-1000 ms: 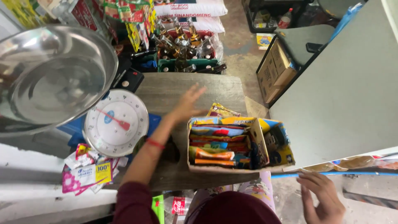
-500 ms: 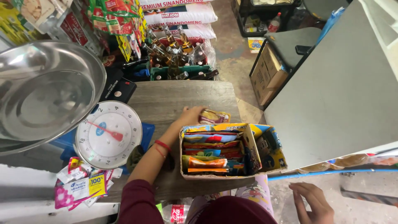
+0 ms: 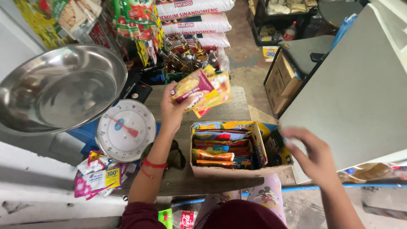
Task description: Packing various small snack and beverage packets into a cardboard box on a counter.
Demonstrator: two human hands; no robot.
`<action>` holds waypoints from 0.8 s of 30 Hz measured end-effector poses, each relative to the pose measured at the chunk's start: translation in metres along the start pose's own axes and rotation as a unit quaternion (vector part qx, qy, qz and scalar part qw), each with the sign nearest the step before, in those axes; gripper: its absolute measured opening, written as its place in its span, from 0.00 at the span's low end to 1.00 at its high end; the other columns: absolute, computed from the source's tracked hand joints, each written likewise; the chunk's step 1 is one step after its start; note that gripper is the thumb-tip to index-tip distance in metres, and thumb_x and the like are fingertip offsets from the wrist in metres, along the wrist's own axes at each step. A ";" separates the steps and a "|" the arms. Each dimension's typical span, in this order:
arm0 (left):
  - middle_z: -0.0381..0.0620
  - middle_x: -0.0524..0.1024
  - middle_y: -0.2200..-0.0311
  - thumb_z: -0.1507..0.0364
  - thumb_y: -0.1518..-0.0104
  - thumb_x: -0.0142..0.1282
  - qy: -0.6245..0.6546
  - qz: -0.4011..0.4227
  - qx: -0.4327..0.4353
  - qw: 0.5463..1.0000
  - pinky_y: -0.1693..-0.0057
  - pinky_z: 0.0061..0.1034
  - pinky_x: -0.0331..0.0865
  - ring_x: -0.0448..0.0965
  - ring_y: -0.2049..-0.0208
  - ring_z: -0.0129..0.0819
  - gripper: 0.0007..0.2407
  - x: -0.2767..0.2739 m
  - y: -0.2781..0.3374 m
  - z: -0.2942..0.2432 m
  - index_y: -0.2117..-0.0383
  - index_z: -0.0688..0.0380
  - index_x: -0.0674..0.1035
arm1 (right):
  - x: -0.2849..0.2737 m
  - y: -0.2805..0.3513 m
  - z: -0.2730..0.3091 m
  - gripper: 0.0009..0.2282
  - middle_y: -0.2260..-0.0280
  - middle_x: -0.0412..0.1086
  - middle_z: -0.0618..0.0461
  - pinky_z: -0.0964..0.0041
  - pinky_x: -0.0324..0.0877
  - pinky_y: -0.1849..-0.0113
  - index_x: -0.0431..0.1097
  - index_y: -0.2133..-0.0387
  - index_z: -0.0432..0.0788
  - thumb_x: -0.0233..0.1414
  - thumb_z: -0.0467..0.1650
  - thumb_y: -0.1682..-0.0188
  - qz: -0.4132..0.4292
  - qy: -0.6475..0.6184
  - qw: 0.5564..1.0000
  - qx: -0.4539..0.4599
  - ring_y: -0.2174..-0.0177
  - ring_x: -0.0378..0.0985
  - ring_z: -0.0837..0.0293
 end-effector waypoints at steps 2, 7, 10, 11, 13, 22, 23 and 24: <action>0.54 0.76 0.52 0.80 0.52 0.73 0.141 -0.026 0.073 0.987 0.48 0.34 0.77 0.78 0.49 0.45 0.27 0.003 0.010 -0.028 0.46 0.51 0.72 | 0.016 -0.036 0.021 0.15 0.56 0.75 0.34 0.40 0.66 0.46 0.72 0.51 0.31 0.55 0.21 0.52 -0.021 -0.128 0.991 -0.035 0.53 0.77 0.43; 0.56 0.73 0.49 0.82 0.51 0.68 0.204 0.026 0.038 0.978 0.44 0.42 0.76 0.74 0.44 0.54 0.26 0.033 0.041 -0.069 0.46 0.49 0.71 | 0.062 -0.091 0.048 0.23 0.45 0.64 0.30 0.36 0.66 0.47 0.56 0.39 0.30 0.51 0.27 0.48 0.088 -0.281 0.955 -0.032 0.44 0.68 0.35; 0.60 0.70 0.47 0.81 0.47 0.65 0.158 0.056 0.030 0.985 0.43 0.46 0.75 0.71 0.43 0.60 0.24 0.057 0.054 -0.088 0.45 0.50 0.69 | 0.083 -0.098 0.059 0.17 0.52 0.69 0.31 0.41 0.75 0.56 0.61 0.43 0.27 0.45 0.26 0.45 0.118 -0.361 0.925 0.015 0.53 0.75 0.38; 0.64 0.67 0.45 0.79 0.45 0.63 0.123 0.073 0.034 0.989 0.43 0.49 0.74 0.69 0.41 0.64 0.24 0.065 0.059 -0.093 0.42 0.50 0.67 | 0.092 -0.098 0.059 0.16 0.57 0.71 0.29 0.43 0.80 0.62 0.64 0.46 0.23 0.42 0.25 0.44 0.127 -0.412 0.901 0.048 0.60 0.81 0.37; 0.66 0.66 0.44 0.78 0.44 0.64 0.114 0.093 0.017 0.989 0.42 0.49 0.73 0.68 0.40 0.67 0.25 0.070 0.057 -0.088 0.41 0.52 0.66 | 0.092 -0.090 0.073 0.17 0.58 0.72 0.34 0.46 0.81 0.63 0.64 0.46 0.25 0.42 0.29 0.42 0.088 -0.422 0.900 0.069 0.61 0.81 0.43; 0.72 0.58 0.39 0.77 0.47 0.66 0.117 0.134 0.056 0.982 0.41 0.55 0.72 0.65 0.40 0.71 0.39 0.083 0.083 -0.115 0.31 0.47 0.51 | 0.087 -0.086 0.033 0.20 0.58 0.72 0.35 0.47 0.77 0.59 0.62 0.45 0.29 0.56 0.25 0.50 0.034 -0.361 0.932 0.009 0.59 0.79 0.42; 0.75 0.53 0.36 0.74 0.45 0.64 0.197 0.145 0.031 0.969 0.39 0.58 0.69 0.61 0.38 0.74 0.42 0.084 0.085 -0.110 0.29 0.44 0.44 | 0.087 -0.083 0.019 0.20 0.60 0.72 0.35 0.53 0.79 0.64 0.61 0.45 0.26 0.55 0.24 0.49 -0.014 -0.432 0.901 0.025 0.62 0.80 0.46; 0.75 0.53 0.36 0.74 0.45 0.64 0.198 0.146 0.033 0.969 0.39 0.58 0.69 0.61 0.38 0.74 0.42 0.087 0.091 -0.115 0.29 0.44 0.44 | 0.083 -0.074 0.032 0.20 0.60 0.72 0.35 0.53 0.79 0.64 0.61 0.45 0.26 0.55 0.24 0.49 -0.015 -0.432 0.901 0.024 0.62 0.80 0.46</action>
Point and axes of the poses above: each hand's wrist, its own y-axis away from the middle knuckle, its own x-axis out of the palm, z = x × y, the point moved 6 cm from there along -y, towards the middle knuckle
